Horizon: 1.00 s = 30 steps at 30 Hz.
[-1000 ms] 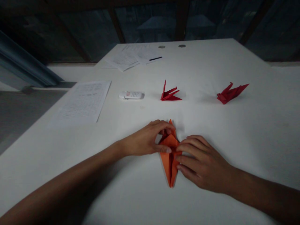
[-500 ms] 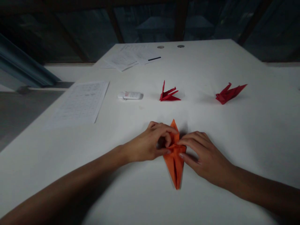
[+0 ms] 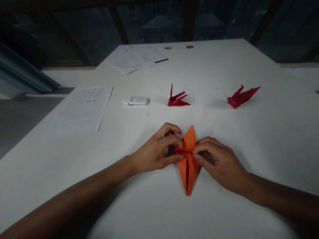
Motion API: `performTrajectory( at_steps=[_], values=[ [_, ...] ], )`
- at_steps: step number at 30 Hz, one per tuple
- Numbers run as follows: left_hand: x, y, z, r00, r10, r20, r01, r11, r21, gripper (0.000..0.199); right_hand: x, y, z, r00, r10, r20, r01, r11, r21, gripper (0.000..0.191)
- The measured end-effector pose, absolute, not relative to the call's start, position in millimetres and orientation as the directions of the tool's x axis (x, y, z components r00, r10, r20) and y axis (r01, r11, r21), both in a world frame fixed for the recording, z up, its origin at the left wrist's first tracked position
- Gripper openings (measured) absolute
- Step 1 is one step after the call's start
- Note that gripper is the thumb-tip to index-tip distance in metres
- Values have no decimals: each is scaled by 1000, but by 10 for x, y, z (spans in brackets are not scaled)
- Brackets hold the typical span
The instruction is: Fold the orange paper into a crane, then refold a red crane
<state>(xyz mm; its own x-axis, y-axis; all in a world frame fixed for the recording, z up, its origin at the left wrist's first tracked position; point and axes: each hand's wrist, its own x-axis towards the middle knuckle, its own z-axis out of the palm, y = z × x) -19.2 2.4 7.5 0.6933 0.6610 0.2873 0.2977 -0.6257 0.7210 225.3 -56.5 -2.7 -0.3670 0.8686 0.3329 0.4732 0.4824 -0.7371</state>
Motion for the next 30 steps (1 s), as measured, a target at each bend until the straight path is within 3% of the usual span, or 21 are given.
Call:
performTrajectory(
  at_steps=[2, 5, 10, 15, 20, 25, 30],
  values=[
    [-186, 23, 68, 629, 730, 266, 248, -513, 822, 38, 2265, -575, -63, -299, 900, 316, 427, 422, -800, 16],
    [-164, 3, 66, 636, 762, 123, 137, -268, 954, 56, 2274, -597, -119, -229, 941, 250, 307, 313, -899, 20],
    [-120, -47, 115, 718, 696, 4, 32, -38, 999, 41, 2260, -584, -58, -405, 912, 70, 28, 89, -996, 40],
    [-87, -78, 144, 719, 695, -16, -79, 105, 991, 31, 2253, -525, 59, -515, 855, -57, -149, -155, -977, 39],
    [-56, -112, 129, 715, 698, -47, -119, 187, 975, 21, 2283, -471, 24, -554, 825, -111, -249, -292, -923, 32],
    [-40, -143, 120, 709, 699, -94, -139, 269, 953, 17, 2291, -441, -13, -581, 797, -167, -275, -386, -881, 37],
    [-45, -151, 76, 697, 703, -144, -173, 360, 917, 22, 2259, -449, 9, -463, 869, -174, -162, -276, -947, 23]
  ],
)
